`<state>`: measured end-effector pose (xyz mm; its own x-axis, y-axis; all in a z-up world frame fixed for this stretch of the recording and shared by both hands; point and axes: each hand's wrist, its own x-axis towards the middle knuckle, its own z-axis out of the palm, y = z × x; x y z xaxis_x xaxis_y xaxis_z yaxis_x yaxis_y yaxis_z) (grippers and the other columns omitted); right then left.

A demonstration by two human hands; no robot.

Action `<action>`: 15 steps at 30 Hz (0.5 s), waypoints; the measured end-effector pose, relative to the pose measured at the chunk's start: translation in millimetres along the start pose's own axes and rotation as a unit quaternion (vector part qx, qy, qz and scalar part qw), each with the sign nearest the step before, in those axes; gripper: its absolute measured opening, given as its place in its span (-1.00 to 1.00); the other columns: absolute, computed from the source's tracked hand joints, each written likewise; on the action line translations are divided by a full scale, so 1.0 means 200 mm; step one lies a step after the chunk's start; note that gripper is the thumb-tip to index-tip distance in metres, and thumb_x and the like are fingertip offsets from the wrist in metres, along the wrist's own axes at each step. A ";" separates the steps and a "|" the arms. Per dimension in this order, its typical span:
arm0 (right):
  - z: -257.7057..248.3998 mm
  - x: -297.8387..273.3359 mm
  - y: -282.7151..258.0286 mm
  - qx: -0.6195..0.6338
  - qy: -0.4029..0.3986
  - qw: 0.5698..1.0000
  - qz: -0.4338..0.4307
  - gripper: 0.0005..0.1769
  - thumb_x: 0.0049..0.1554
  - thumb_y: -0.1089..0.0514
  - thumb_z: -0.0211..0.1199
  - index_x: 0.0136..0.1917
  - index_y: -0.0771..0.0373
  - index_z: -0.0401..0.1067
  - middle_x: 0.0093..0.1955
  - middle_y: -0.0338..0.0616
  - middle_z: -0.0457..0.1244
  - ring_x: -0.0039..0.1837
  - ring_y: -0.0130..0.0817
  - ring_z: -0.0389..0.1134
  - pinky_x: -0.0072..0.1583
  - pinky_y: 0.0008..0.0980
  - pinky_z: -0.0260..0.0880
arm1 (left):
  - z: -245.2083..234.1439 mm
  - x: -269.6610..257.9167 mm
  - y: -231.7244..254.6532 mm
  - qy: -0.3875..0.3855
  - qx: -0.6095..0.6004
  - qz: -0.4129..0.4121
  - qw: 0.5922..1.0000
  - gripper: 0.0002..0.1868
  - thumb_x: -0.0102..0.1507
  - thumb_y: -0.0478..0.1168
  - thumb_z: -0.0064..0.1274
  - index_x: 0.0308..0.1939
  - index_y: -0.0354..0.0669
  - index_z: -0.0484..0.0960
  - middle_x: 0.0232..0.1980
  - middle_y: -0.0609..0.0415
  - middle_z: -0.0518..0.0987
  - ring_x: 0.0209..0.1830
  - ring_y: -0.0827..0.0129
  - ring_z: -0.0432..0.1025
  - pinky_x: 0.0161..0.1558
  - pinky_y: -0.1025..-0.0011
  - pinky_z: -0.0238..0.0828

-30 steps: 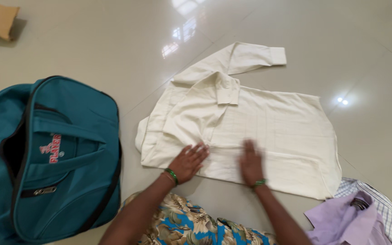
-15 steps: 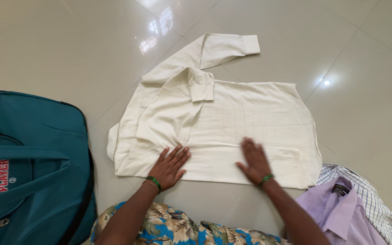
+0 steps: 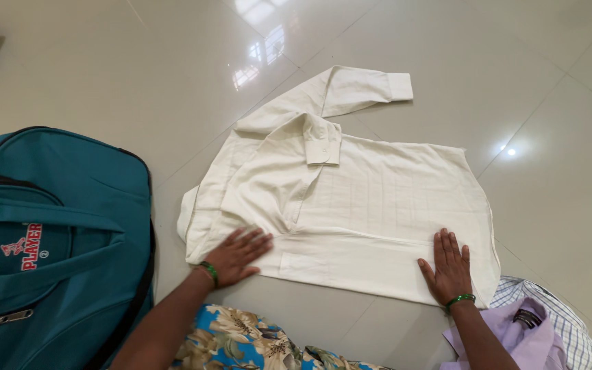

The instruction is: The person buttons the front and cuffs of a white shirt, then lays it flat on the floor and folds the sleeves and bottom half.

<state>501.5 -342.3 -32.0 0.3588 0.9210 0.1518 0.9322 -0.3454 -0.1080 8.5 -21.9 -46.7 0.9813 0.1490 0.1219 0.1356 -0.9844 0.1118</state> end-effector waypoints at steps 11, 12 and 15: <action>0.02 0.03 0.02 -0.051 -0.015 0.999 -0.007 -0.07 0.21 -0.41 -0.29 0.64 0.16 -0.22 0.70 -0.09 -0.32 0.68 -0.21 -0.38 0.55 0.06 -0.47 | -0.26 -0.21 -0.10 -0.251 0.026 -0.155 0.955 -0.28 0.41 0.25 -0.44 0.60 0.21 -0.13 0.70 0.19 -0.32 0.67 0.33 -0.42 0.53 0.06 -0.58; 0.01 0.08 0.03 -0.067 -0.030 0.997 -0.014 -0.05 0.19 -0.43 -0.29 0.63 0.15 -0.24 0.70 -0.09 -0.34 0.68 -0.21 -0.40 0.53 0.06 -0.47 | -0.30 -0.19 -0.10 -0.249 0.029 -0.159 0.955 -0.28 0.41 0.25 -0.45 0.61 0.20 -0.14 0.69 0.21 -0.33 0.67 0.33 -0.43 0.53 0.05 -0.57; -0.02 0.09 0.05 -0.132 -0.137 0.982 0.008 0.02 0.16 -0.51 -0.26 0.64 0.12 -0.31 0.70 -0.12 -0.41 0.67 -0.24 -0.45 0.50 0.07 -0.44 | -0.36 -0.15 -0.05 -0.254 0.015 -0.180 0.950 -0.26 0.40 0.25 -0.43 0.61 0.17 -0.15 0.69 0.22 -0.31 0.67 0.34 -0.42 0.52 0.00 -0.52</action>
<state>517.5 -330.1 -26.9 0.3806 0.9166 -0.1223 0.9195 -0.3611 0.1553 -32.1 -9.9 19.3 0.8083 0.4202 -0.4123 0.4717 -0.8813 0.0266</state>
